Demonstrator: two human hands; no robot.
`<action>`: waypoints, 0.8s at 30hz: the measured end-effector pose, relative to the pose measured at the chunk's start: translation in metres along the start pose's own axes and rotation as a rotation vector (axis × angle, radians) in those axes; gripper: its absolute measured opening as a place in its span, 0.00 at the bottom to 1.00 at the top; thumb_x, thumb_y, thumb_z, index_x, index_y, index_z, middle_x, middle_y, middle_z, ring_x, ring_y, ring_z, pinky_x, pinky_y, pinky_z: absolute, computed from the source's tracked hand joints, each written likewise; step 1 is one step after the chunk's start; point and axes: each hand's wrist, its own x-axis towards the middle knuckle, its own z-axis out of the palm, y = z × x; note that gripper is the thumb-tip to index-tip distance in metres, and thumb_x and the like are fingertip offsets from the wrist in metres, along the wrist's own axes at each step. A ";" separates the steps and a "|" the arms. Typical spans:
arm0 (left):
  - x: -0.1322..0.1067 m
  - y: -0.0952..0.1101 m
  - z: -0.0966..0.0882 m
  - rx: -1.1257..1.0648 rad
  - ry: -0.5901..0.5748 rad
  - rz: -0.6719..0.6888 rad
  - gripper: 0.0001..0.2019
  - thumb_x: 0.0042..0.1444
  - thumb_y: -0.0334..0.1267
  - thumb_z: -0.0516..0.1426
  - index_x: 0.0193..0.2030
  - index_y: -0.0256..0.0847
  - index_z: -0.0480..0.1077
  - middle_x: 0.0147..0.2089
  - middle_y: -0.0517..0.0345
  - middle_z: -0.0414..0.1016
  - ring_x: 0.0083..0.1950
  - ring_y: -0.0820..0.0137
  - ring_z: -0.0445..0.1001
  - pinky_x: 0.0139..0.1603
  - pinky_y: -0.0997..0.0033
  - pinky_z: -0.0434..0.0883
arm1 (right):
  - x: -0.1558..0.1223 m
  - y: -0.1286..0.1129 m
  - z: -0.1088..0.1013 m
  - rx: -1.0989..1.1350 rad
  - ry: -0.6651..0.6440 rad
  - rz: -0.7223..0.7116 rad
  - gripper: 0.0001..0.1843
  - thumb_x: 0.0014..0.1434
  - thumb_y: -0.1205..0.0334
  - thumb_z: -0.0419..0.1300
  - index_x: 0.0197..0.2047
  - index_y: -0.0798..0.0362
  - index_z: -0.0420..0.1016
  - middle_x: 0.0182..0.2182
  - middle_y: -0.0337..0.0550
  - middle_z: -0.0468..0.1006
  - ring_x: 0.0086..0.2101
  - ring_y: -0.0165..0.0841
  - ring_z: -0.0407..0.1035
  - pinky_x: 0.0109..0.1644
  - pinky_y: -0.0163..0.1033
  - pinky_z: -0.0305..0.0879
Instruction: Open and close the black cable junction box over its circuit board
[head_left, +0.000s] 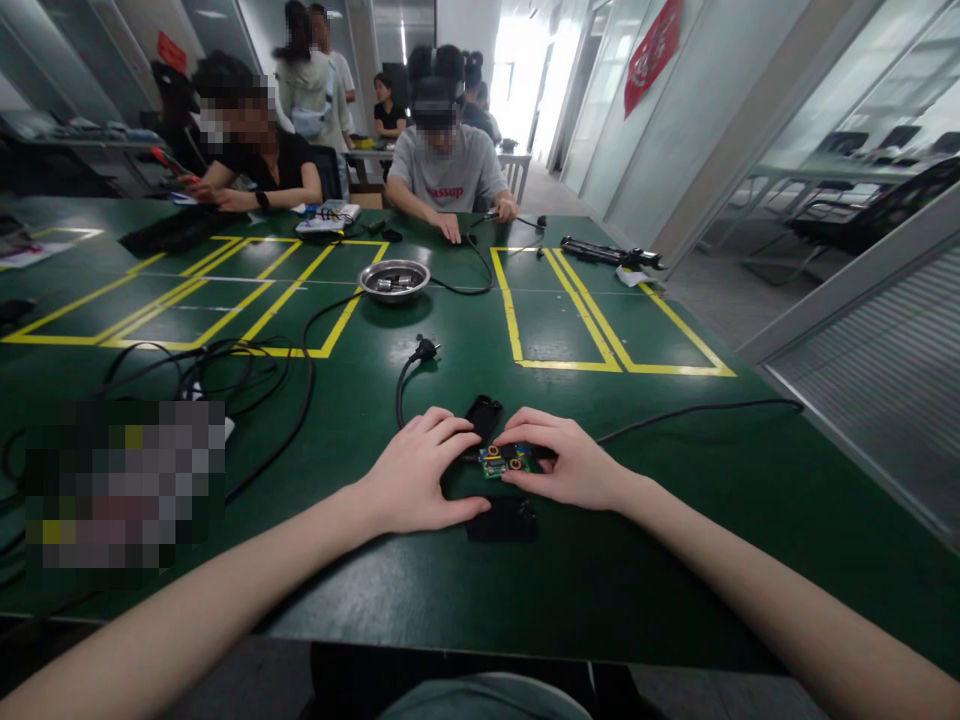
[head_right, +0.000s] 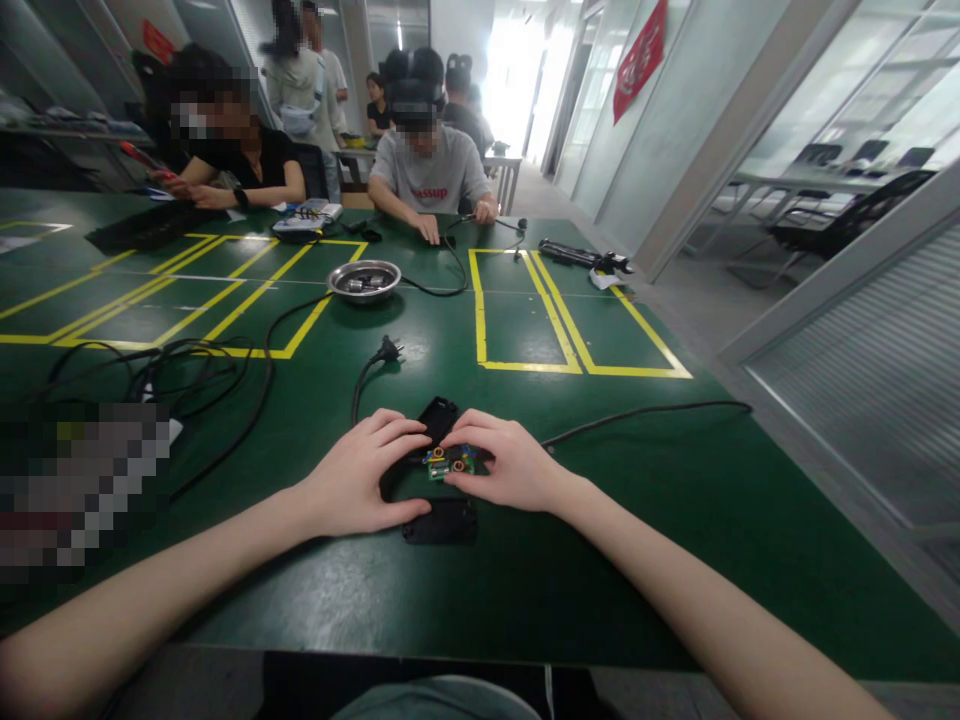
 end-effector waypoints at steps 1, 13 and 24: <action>0.000 0.000 0.000 0.000 -0.002 -0.002 0.28 0.52 0.52 0.68 0.57 0.41 0.72 0.59 0.44 0.76 0.61 0.49 0.69 0.58 0.46 0.71 | 0.000 0.002 0.002 -0.013 -0.002 -0.007 0.12 0.61 0.61 0.67 0.49 0.50 0.81 0.42 0.46 0.79 0.35 0.33 0.76 0.32 0.34 0.74; 0.004 -0.002 0.004 -0.007 0.020 -0.059 0.19 0.56 0.42 0.63 0.54 0.42 0.71 0.58 0.45 0.74 0.61 0.52 0.71 0.61 0.49 0.68 | 0.001 0.004 0.005 0.029 0.002 -0.059 0.17 0.61 0.68 0.62 0.53 0.53 0.79 0.45 0.50 0.80 0.43 0.37 0.78 0.49 0.42 0.76; 0.007 -0.003 0.009 -0.120 0.022 -0.046 0.17 0.59 0.32 0.61 0.55 0.44 0.71 0.60 0.47 0.75 0.69 0.53 0.65 0.70 0.43 0.64 | 0.000 0.007 0.008 -0.140 0.068 -0.110 0.10 0.64 0.65 0.61 0.46 0.50 0.82 0.49 0.51 0.79 0.43 0.38 0.77 0.49 0.46 0.77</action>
